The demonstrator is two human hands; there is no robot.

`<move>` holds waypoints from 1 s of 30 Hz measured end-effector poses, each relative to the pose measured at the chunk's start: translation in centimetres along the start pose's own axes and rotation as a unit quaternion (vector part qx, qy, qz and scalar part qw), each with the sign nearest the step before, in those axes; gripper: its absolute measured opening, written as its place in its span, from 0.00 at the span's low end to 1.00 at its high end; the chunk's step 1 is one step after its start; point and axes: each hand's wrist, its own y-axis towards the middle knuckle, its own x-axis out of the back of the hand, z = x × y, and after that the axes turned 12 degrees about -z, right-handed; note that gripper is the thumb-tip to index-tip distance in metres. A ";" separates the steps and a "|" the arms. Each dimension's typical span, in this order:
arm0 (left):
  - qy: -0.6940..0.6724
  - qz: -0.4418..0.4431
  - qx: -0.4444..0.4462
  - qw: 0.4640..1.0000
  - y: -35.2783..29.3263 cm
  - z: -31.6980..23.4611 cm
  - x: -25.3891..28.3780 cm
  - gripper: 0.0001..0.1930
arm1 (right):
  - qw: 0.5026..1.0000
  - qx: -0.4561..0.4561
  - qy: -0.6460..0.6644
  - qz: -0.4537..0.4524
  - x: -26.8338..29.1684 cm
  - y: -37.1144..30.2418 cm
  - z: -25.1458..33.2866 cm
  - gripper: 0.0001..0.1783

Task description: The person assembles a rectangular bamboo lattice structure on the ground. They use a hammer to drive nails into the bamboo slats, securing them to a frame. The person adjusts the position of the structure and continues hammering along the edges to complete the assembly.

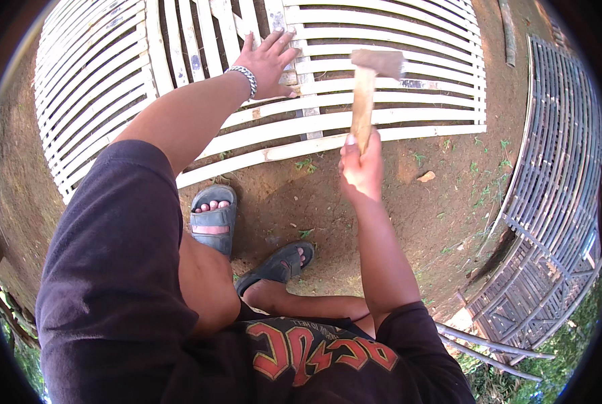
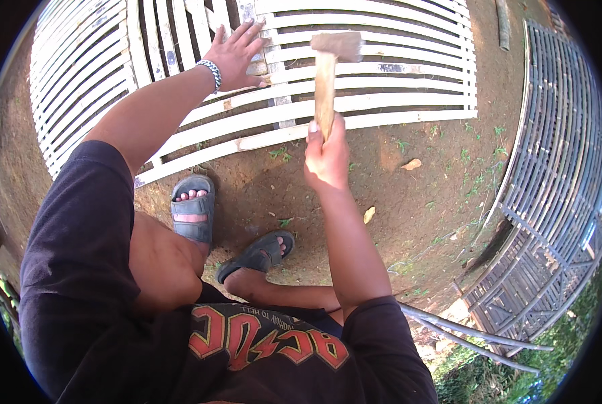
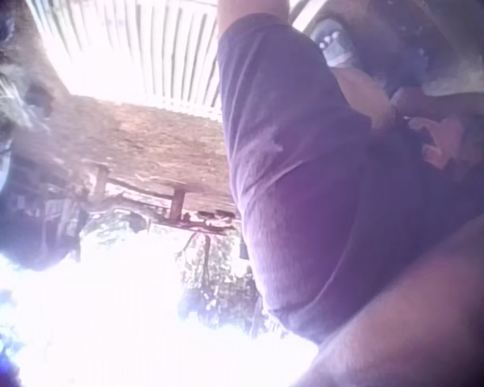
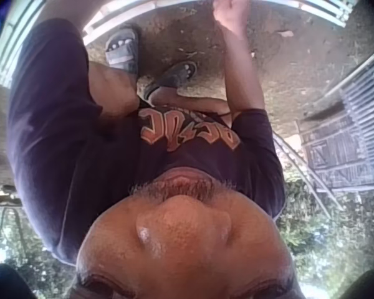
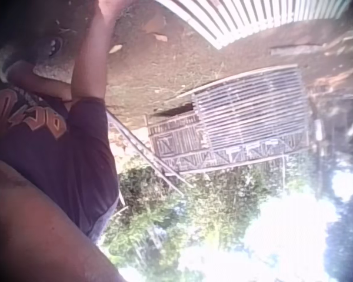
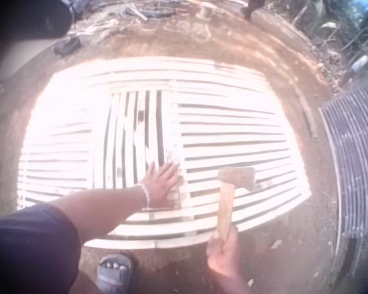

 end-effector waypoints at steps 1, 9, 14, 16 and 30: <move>-0.004 -0.004 0.000 1.000 0.0 0.0 -0.1 0.51 | 0.998 0.015 0.060 -0.008 0.0 0.2 1.1 0.22; -0.015 0.007 -0.008 1.000 0.3 -0.3 0.4 0.50 | 0.951 0.079 -0.256 0.151 2.4 1.7 -0.1 0.19; -0.010 -0.001 0.002 1.000 -0.3 0.7 -0.3 0.49 | 1.000 0.011 0.019 0.017 2.2 2.5 6.6 0.15; -0.012 0.001 0.001 1.000 -0.4 0.7 -0.3 0.49 | 0.997 0.049 0.057 -0.019 1.1 1.6 6.0 0.12; -0.012 0.002 -0.004 1.000 0.1 0.4 -0.1 0.51 | 0.972 0.098 -0.201 0.076 -0.8 -0.2 -0.9 0.16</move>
